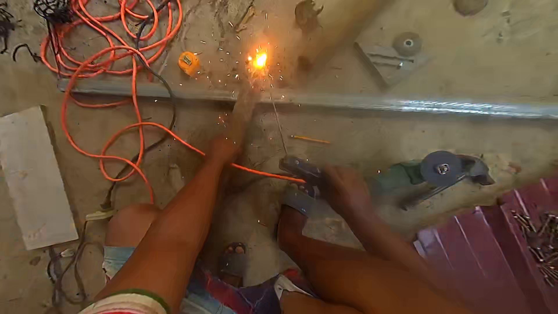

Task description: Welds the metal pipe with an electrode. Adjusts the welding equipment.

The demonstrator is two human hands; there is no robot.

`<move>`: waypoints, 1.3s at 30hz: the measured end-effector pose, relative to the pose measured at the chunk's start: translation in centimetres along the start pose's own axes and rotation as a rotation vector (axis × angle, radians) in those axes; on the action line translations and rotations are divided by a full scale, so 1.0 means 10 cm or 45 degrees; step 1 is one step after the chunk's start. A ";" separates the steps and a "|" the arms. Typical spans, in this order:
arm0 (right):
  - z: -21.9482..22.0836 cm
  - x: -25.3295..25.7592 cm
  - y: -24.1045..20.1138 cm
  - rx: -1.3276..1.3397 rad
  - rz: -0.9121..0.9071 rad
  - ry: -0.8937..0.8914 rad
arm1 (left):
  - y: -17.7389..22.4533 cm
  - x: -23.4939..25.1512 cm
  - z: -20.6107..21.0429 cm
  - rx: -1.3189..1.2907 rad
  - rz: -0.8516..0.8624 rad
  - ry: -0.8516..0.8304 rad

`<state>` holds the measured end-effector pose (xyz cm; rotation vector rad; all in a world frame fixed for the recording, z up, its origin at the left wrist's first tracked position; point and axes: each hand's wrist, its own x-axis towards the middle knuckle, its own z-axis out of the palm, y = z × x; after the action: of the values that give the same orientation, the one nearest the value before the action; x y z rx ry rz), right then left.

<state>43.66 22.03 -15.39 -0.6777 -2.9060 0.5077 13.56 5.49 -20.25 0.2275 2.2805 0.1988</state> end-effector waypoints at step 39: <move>0.03 0.14 0.10 -0.037 0.018 -0.053 | -0.04 0.08 0.03 -0.027 -0.001 0.016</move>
<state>42.78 23.37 -15.97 -0.7000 -2.9551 0.4884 13.23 5.35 -21.10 0.2150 2.2895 0.2241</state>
